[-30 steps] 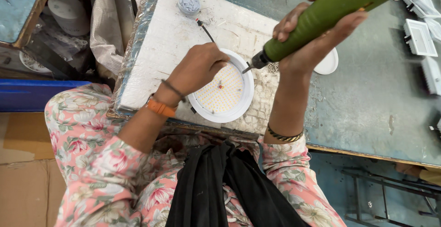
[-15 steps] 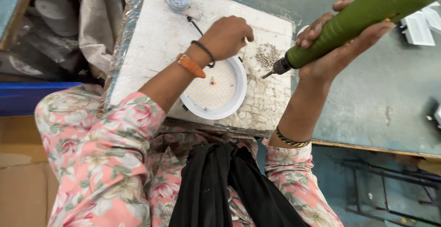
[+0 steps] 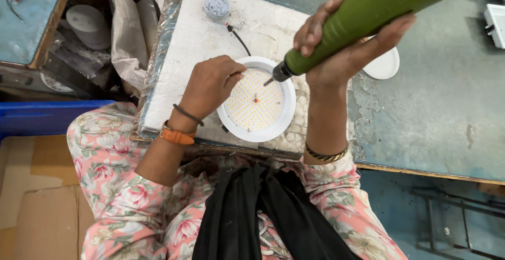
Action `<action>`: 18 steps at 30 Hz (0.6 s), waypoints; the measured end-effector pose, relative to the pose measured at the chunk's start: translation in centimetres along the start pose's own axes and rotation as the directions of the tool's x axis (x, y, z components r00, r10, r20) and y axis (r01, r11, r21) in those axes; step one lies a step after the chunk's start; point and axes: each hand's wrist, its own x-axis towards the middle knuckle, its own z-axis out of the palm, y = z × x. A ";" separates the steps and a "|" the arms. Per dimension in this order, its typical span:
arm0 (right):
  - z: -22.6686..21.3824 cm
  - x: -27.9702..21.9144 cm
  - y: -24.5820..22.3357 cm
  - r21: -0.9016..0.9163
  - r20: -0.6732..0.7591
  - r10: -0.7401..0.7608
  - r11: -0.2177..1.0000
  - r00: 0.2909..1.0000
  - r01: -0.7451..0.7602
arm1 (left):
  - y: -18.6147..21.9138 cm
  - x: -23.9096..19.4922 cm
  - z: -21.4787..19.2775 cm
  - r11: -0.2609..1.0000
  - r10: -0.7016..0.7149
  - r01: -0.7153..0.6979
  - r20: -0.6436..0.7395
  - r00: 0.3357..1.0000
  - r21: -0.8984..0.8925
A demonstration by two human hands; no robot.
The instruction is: The person assembles a circular LED light fixture by securing components with a green power drill. They place the fixture on a work surface, drill screws into the base, and attach a wire connector to the back.
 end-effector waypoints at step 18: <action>1.8 -0.4 0.9 0.088 -0.018 0.021 0.996 1.000 -0.019 | 0.8 0.2 2.4 0.972 0.090 -0.100 0.058 0.994 0.211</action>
